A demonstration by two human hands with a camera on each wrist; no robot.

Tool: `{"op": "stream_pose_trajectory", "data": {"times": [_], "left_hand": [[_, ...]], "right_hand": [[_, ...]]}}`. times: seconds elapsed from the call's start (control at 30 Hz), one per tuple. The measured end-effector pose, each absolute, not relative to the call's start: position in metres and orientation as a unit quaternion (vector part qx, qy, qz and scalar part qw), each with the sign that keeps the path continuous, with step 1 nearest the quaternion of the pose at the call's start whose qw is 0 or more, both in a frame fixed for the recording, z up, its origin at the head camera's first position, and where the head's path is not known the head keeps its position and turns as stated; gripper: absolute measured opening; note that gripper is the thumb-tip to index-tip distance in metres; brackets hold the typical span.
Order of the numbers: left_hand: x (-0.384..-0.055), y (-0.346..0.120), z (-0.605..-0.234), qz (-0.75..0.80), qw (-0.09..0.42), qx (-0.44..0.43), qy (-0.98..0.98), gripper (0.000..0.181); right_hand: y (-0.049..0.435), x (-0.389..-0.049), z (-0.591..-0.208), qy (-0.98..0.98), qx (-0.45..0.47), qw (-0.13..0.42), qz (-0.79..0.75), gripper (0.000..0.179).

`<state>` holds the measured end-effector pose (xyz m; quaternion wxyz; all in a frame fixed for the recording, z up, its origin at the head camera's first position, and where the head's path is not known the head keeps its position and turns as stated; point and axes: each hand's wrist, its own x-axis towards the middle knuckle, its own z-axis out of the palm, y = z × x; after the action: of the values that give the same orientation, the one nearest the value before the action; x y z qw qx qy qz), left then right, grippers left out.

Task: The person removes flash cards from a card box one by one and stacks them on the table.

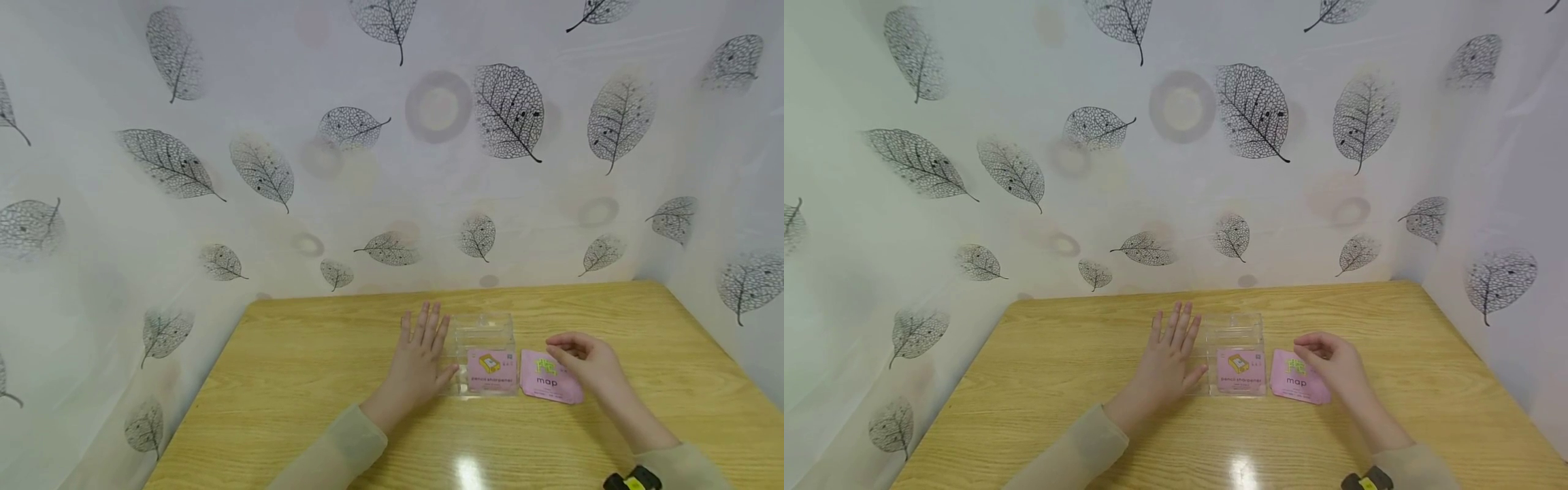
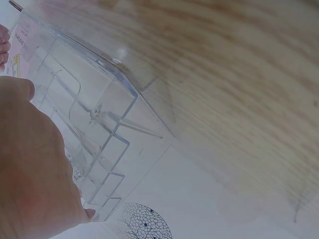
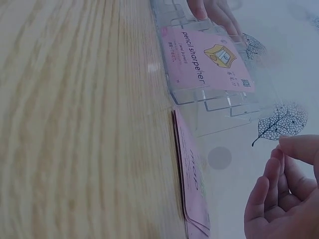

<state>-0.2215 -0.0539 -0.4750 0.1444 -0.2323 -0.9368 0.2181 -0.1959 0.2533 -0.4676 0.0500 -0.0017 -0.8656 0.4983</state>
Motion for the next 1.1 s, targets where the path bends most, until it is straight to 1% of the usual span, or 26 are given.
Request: {"op": "stream_pose_trajectory", "data": {"times": [0.33,0.6,1.1], "left_hand": [[-0.224,-0.054,-0.477,0.222,0.152,-0.235,-0.934,0.086],[-0.224,-0.054,-0.478,0.22,0.148,-0.237,-0.934,0.085],[-0.224,-0.054,-0.477,0.221,0.147,-0.236,-0.935,0.085]], "right_hand": [[0.247,-0.194,-0.47,-0.863,0.009,0.03,0.505,0.033],[0.243,-0.193,-0.471,-0.863,0.014,0.021,0.505,0.037],[0.234,-0.193,-0.468,-0.858,0.021,0.01,0.514,0.036]]}}
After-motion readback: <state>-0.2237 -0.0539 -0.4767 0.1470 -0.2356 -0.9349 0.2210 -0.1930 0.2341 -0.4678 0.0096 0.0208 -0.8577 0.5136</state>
